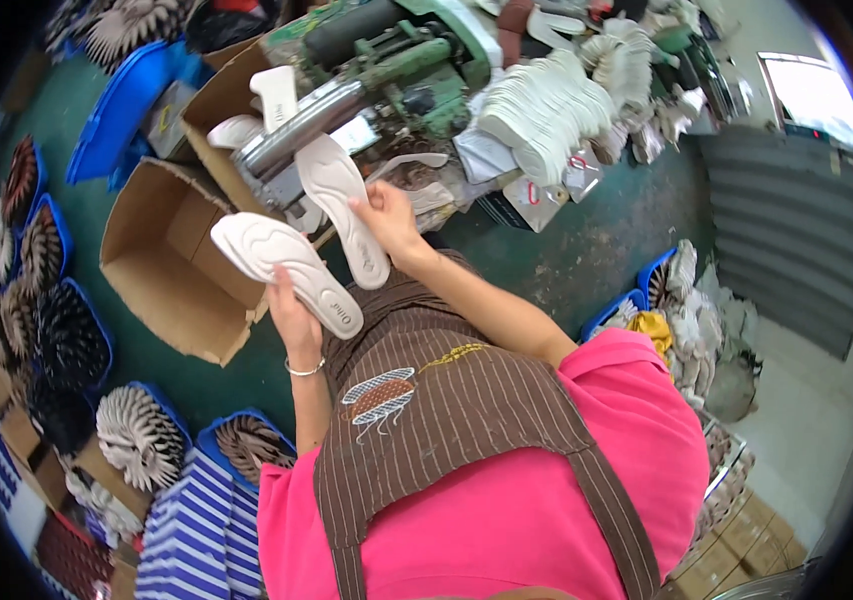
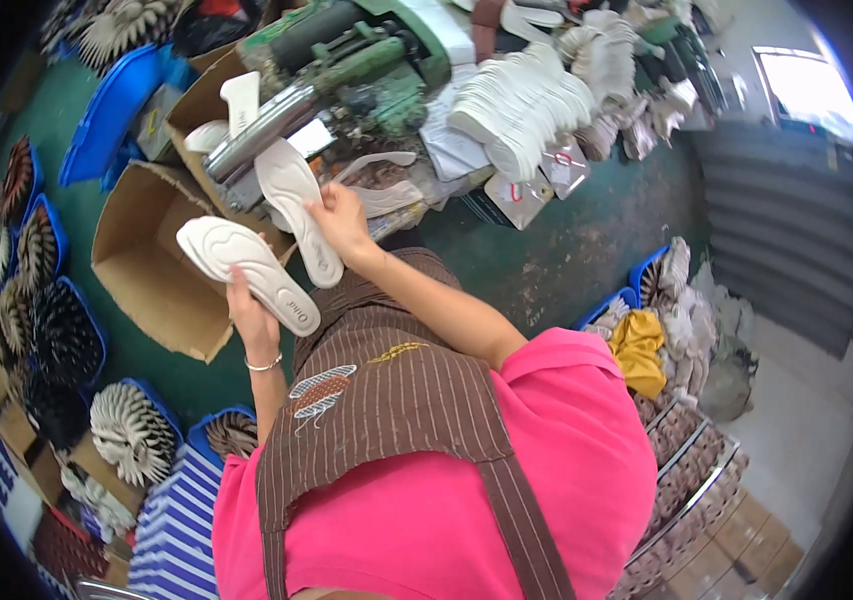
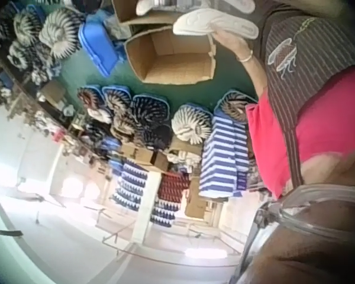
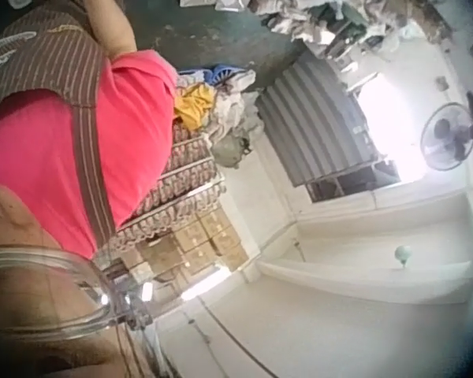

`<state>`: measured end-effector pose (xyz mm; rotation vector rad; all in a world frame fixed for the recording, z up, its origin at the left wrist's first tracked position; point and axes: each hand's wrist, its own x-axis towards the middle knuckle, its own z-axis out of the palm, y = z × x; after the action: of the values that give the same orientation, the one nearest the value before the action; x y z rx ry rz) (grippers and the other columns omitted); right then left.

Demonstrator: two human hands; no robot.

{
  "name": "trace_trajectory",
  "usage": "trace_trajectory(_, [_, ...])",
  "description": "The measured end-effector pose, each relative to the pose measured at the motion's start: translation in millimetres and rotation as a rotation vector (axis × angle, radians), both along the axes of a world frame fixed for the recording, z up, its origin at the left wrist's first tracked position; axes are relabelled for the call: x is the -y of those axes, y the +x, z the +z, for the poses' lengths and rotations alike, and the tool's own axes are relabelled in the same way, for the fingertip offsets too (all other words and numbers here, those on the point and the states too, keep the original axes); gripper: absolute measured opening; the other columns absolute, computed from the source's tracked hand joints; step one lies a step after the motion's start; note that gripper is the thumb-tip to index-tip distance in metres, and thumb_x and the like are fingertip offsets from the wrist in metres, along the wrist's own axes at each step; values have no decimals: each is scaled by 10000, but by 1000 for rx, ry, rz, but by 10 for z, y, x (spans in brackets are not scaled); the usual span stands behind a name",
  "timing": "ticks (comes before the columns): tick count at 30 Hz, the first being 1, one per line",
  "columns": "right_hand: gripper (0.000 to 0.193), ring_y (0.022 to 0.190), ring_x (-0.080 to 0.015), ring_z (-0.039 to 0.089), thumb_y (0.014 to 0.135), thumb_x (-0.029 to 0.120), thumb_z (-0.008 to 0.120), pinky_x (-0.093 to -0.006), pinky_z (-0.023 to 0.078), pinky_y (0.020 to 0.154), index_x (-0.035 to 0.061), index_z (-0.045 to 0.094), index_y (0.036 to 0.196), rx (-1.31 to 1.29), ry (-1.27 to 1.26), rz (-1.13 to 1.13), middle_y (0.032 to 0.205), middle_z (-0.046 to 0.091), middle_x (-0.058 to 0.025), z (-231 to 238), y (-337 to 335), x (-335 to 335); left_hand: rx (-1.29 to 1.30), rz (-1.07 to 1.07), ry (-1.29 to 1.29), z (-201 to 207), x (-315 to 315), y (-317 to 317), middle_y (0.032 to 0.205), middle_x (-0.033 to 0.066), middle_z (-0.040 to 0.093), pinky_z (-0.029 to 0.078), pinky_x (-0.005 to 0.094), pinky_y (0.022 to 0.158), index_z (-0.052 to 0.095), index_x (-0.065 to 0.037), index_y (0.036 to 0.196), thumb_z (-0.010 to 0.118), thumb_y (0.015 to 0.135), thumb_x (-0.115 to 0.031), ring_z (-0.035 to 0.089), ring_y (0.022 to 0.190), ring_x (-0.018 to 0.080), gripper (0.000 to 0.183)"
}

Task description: Feeding shoe soles into a machine and stacking them for storage.

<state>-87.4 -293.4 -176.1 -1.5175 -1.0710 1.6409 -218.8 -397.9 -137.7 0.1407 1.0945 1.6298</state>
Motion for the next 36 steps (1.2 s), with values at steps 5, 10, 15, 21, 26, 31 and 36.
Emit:
trace_trajectory(5, [230, 725, -167, 647, 829, 190, 625, -293, 499, 640, -29, 600, 894, -106, 7, 132, 804, 665, -132, -6, -215, -67, -44, -61, -60, -90, 36, 0, 1204, 125, 525, 429, 347, 922, 415, 22, 1260, 427, 972, -297, 535, 1057, 208, 429])
trace_trajectory(10, [182, 682, -155, 634, 752, 96, 688, -299, 498, 627, 8, 608, 889, 73, 52, 18, 759, 664, -108, 68, -118, 293, -128, -21, -63, -15, -52, 46, 1213, 123, 525, 445, 347, 909, 426, 19, 1255, 451, 967, -252, 536, 1069, 208, 397])
trace_trajectory(15, [224, 672, -93, 594, 775, 71, 662, -246, 484, 604, -28, 596, 966, 138, 203, -109, 783, 654, -75, -97, -115, -414, -185, -119, -100, 1, -106, -1, 1180, 137, 537, 481, 351, 857, 430, 8, 1242, 385, 976, -366, 548, 1047, 220, 461])
trace_trajectory(21, [212, 776, -58, 567, 857, 157, 624, -254, 472, 696, -24, 631, 966, -251, -26, 324, 867, 657, -50, 126, -198, 382, -185, -218, -169, -149, -120, -18, 1240, 134, 497, 436, 342, 910, 396, 1, 1274, 380, 971, -398, 515, 1102, 217, 501])
trace_trajectory(26, [242, 686, -218, 650, 782, 220, 654, -333, 483, 610, -9, 647, 856, 87, 158, 91, 753, 667, -137, -81, -275, -73, -341, -298, -141, 8, -222, 138, 1381, 171, 352, 266, 391, 1045, 231, -31, 1410, 339, 956, -493, 333, 1282, 241, 657])
trace_trajectory(31, [206, 712, -148, 657, 817, 175, 620, -284, 518, 644, -6, 640, 913, -257, -9, 187, 749, 679, -88, -75, -275, -159, -430, -319, -301, -5, -143, 166, 1400, 174, 339, 276, 429, 1034, 201, -69, 1427, 349, 947, -509, 319, 1301, 289, 668])
trace_trajectory(36, [217, 708, -133, 649, 888, 231, 573, -264, 531, 616, 48, 623, 992, -229, -349, 351, 826, 668, -63, -426, 678, 201, -402, -388, -393, -119, -215, 405, 1368, 173, 378, 353, 415, 974, 284, -97, 1390, 438, 947, -411, 403, 1240, 293, 565])
